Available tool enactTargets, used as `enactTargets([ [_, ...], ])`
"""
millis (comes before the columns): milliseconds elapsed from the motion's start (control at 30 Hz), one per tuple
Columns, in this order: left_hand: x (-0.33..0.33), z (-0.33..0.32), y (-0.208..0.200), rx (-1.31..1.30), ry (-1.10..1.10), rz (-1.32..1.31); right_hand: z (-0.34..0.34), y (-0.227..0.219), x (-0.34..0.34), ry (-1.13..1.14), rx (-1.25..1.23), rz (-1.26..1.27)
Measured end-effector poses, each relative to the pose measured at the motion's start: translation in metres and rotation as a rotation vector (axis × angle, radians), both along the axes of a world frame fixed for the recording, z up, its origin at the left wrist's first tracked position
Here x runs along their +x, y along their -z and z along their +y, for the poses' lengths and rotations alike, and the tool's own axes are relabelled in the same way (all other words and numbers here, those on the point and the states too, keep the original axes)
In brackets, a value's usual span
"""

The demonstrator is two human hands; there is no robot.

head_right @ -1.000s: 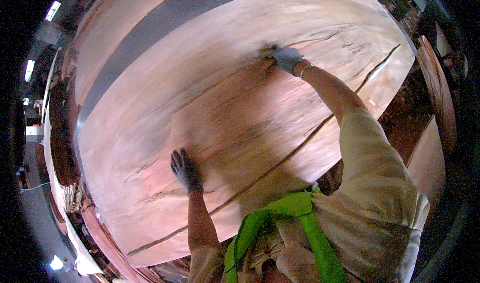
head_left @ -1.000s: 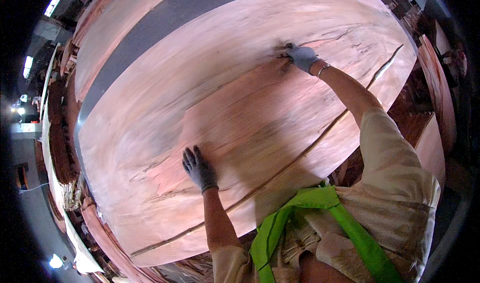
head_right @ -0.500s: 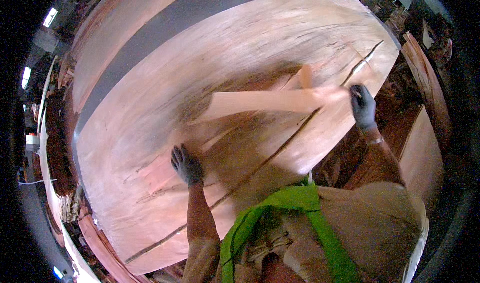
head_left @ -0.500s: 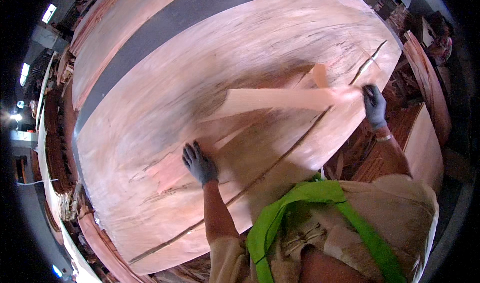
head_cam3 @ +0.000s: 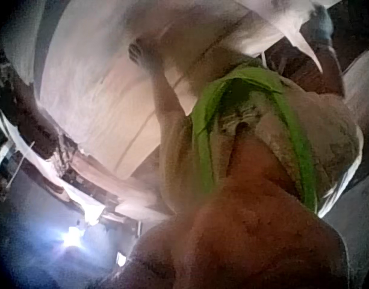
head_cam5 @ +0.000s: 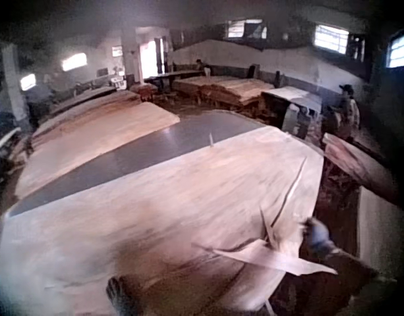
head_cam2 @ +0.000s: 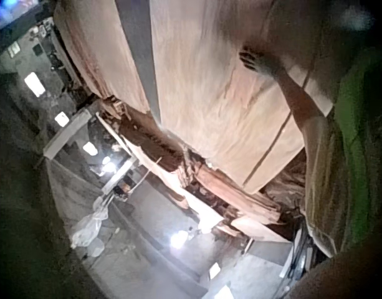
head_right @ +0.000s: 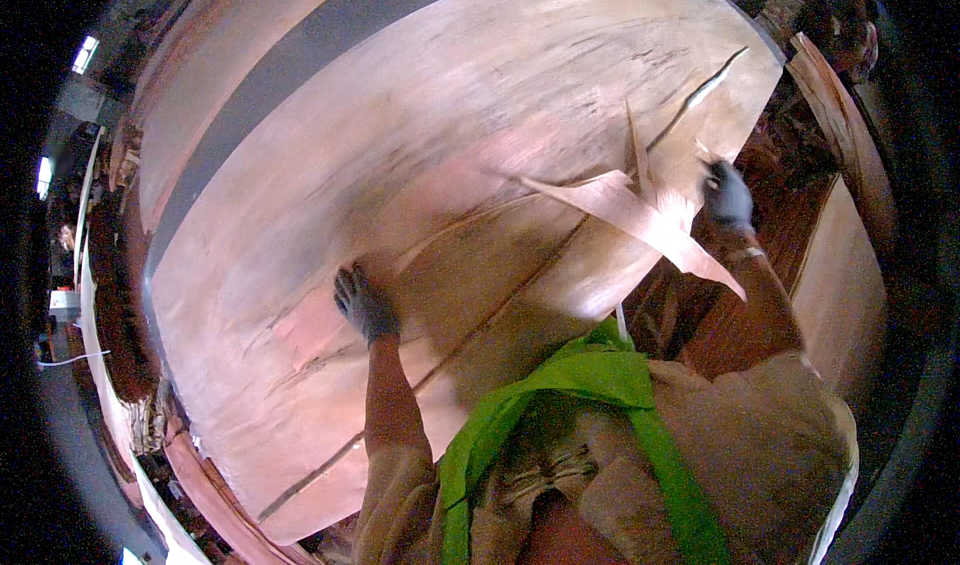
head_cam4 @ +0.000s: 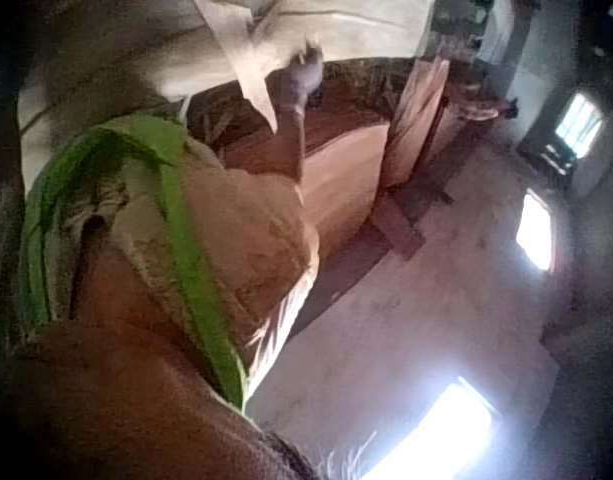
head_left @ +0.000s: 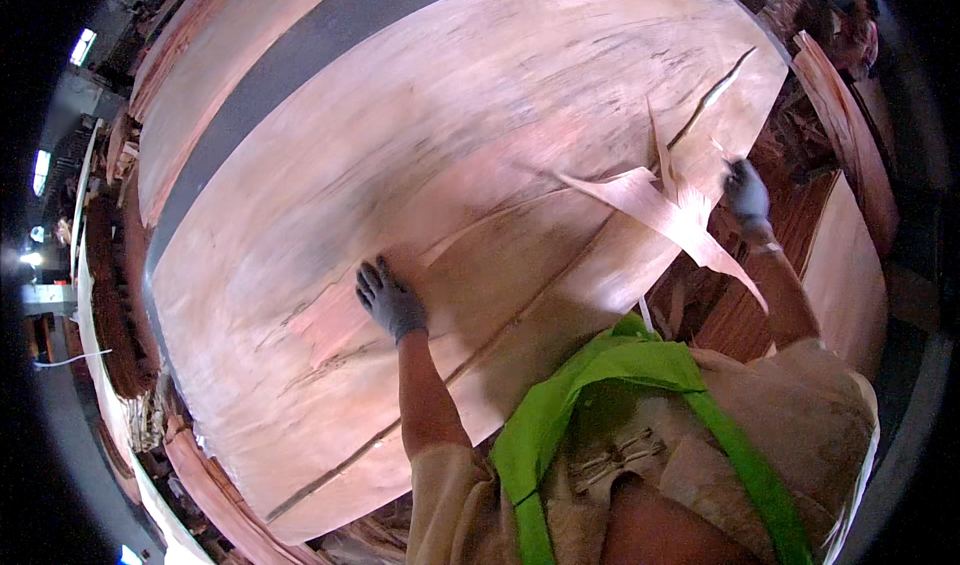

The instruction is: The person processes wood veneer sheets by cutting off narrow strips and small pieces with a utility knife, then stacking the prepared sheets onto a large pile.

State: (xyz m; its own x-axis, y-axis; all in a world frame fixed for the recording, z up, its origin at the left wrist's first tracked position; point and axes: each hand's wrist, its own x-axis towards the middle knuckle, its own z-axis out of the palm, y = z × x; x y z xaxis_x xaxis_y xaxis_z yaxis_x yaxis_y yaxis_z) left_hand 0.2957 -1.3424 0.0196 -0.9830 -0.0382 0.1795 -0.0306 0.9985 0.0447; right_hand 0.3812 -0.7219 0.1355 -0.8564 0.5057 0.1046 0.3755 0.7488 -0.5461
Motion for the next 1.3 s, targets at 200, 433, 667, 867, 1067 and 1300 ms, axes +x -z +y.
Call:
enactTargets([
  [200,-0.004,0.015,-0.015,-0.016,-0.021,-0.075,-0.189,0.043,-0.194,-0.413,0.103,-0.202],
  [433,-0.001,0.023,-0.028,0.143,-0.039,0.074,-0.224,0.122,-0.251,-0.591,0.033,-0.152],
  [667,-0.001,0.032,-0.030,0.139,0.223,0.146,-0.253,0.074,-0.254,-0.691,0.080,-0.524],
  [867,0.057,0.032,-0.074,0.341,0.402,0.235,-0.246,0.076,-0.245,-0.586,-0.202,-0.383],
  [1067,0.244,-0.050,-0.075,0.431,-0.223,0.131,-0.246,0.091,-0.250,-0.674,0.032,-0.317],
  [1300,0.418,-0.106,-0.113,0.921,-1.355,0.451,-0.263,0.048,-0.218,-0.647,-0.069,-0.236],
])
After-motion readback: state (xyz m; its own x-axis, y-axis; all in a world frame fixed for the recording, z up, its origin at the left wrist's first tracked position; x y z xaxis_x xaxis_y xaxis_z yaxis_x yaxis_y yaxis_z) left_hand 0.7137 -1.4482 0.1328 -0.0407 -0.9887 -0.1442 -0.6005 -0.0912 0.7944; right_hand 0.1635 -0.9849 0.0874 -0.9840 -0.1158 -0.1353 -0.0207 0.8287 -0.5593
